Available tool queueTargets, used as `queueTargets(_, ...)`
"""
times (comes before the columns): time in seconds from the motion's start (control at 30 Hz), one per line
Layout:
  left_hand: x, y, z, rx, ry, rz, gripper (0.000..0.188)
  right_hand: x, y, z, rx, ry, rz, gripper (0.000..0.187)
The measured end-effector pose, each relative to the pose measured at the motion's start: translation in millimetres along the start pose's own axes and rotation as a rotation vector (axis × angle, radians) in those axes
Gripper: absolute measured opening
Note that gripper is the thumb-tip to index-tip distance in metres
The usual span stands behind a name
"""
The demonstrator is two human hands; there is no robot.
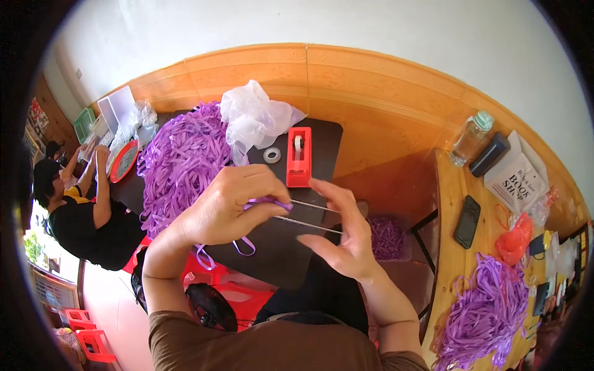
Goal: The person is wrapping purple ribbons around thin metal rods and securing them with tape to create decorative elements.
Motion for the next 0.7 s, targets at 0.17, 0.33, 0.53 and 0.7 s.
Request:
queueTargets(0.17, -34.9, -0.2, -39.7, 0.077, -0.099, 0.287, 0.011, 18.6, -3.1, -7.4, 0.162, 0.040, -0.568, 0.057)
queueTargets(0.33, -27.9, 0.9, -45.4, -0.102, -0.117, 0.309, 0.012, 1.6, -26.4, 10.2, 0.195, 0.139, -0.791, 0.043)
queueTargets(0.53, 12.8, -5.2, -41.7, -0.289, -0.303, 0.663, 0.013, -28.1, -57.0, 40.0, -0.025, 0.156, -0.730, 0.027)
queueTargets(0.7, 21.9, 0.3, -23.0, -0.221, -0.447, 0.741, 0.013, -47.8, -86.0, 70.7, -0.168, 0.144, -0.800, 0.025)
Point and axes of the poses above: each hand's wrist, its own z-axis away from the middle knuckle, its own y-axis out of the palm, x = y × z, the point moved 2 cm from there along -z, towards the middle knuckle, and after that the axes turned 5 degrees about y, right-handed, at the moved point
